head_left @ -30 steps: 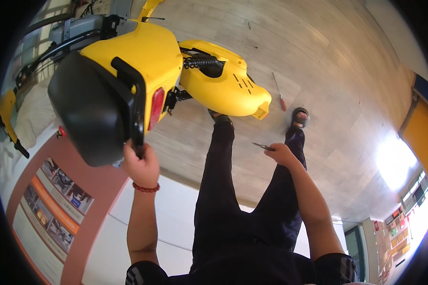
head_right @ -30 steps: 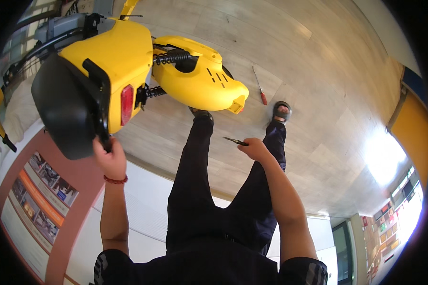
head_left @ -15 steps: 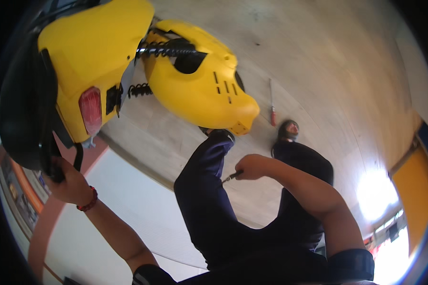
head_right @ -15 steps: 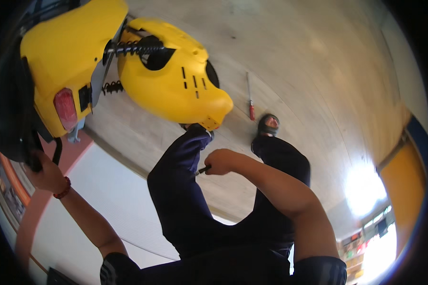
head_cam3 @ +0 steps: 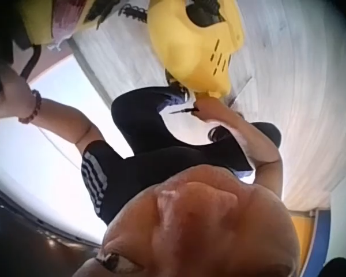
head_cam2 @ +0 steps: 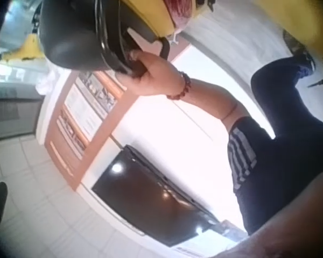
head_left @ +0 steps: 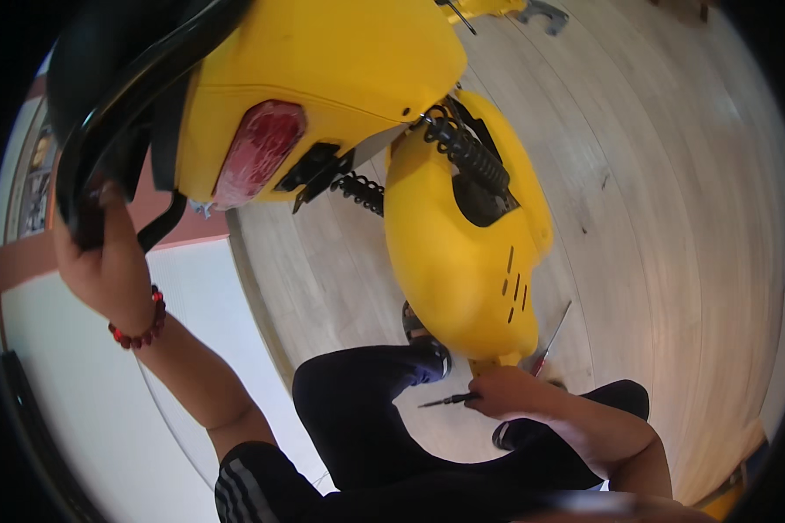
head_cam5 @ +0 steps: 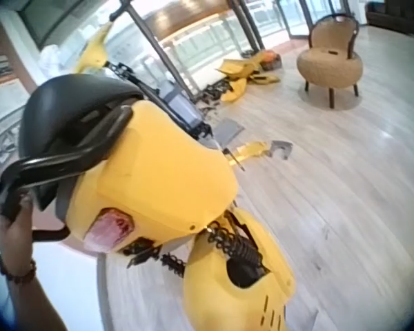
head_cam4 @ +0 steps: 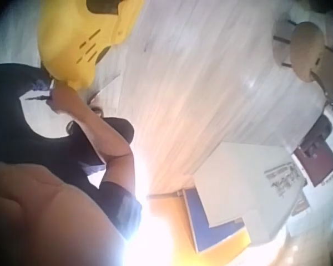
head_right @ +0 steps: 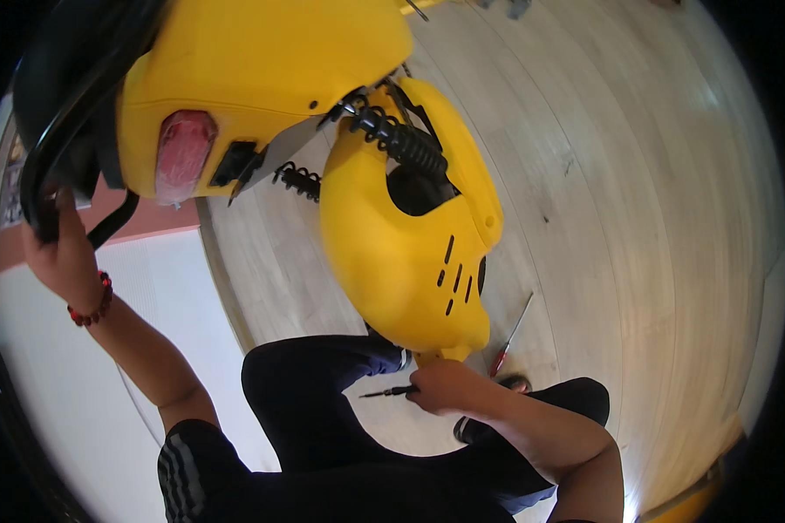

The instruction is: The recorder is repairing a yellow scooter using a screwdriver.

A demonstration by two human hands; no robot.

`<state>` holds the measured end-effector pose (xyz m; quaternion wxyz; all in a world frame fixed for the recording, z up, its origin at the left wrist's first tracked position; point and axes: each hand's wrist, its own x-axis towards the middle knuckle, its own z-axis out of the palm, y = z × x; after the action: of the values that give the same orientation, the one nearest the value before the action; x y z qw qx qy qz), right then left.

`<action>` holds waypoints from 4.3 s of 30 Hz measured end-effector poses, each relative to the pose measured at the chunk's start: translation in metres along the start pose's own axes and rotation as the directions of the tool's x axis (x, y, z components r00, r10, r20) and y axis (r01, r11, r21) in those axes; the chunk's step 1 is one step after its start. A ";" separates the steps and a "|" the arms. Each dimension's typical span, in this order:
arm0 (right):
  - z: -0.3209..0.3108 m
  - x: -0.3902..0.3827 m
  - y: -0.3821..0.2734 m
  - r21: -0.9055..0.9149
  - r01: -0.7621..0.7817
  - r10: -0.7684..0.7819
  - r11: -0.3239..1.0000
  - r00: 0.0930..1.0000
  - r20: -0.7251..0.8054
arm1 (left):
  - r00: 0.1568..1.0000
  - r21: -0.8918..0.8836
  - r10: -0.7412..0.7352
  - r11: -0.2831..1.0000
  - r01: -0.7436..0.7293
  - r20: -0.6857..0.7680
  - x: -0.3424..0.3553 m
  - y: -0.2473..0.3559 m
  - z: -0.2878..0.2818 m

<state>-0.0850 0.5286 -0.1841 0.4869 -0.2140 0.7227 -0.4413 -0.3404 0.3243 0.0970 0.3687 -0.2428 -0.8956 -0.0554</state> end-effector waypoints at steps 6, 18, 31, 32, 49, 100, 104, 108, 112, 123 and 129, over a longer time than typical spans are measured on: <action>-0.011 0.005 0.006 -0.043 0.116 -0.106 0.992 0.976 0.191 | 0.993 0.038 -0.018 0.999 0.022 -0.112 0.000 0.009 0.007; -0.026 0.002 0.008 0.155 -0.030 -0.018 0.987 0.954 0.298 | 0.990 0.135 -0.012 0.990 0.031 -0.138 -0.002 0.014 0.006; -0.028 0.001 0.006 0.166 0.013 -0.054 0.986 0.968 0.245 | 0.765 0.098 0.558 0.823 -0.559 -0.321 -0.052 0.027 0.049; -0.028 0.001 0.003 0.171 -0.012 -0.037 0.985 0.960 0.279 | 0.730 0.167 0.611 0.789 -0.591 -0.305 -0.054 0.034 0.053; -0.018 -0.007 -0.002 0.178 -0.139 0.089 0.974 0.960 0.266 | 0.979 0.326 0.196 0.930 -0.169 -0.050 -0.019 0.017 0.074; -0.006 -0.007 0.001 0.088 0.116 -0.110 0.989 0.992 -0.066 | 0.914 0.344 0.314 0.914 -0.217 -0.258 -0.026 0.019 0.080; -0.003 -0.006 0.010 0.091 0.126 -0.118 0.988 0.989 -0.092 | 0.910 0.397 0.324 0.894 -0.206 -0.258 -0.025 0.022 0.091; 0.004 -0.003 0.017 0.145 0.148 -0.126 0.978 0.981 -0.149 | 0.884 0.474 0.401 0.843 -0.254 -0.239 -0.027 0.011 0.095; 0.000 -0.014 0.006 0.205 0.159 -0.135 0.966 0.983 -0.126 | 0.803 0.684 0.569 0.658 -0.316 -0.176 0.004 -0.044 0.071; 0.008 -0.031 0.021 0.197 0.272 -0.231 0.942 0.951 -0.206 | 0.956 0.663 0.259 0.741 -0.104 -0.139 -0.015 -0.015 0.100; -0.006 -0.042 0.019 0.219 0.266 -0.197 0.939 0.935 -0.294 | 0.968 0.540 0.143 0.842 -0.009 -0.206 -0.019 0.009 0.095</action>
<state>-0.0702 0.5721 -0.1773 0.3524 -0.1722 0.6884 -0.6101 -0.3847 0.3513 0.0145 0.5284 -0.1576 -0.8141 0.1823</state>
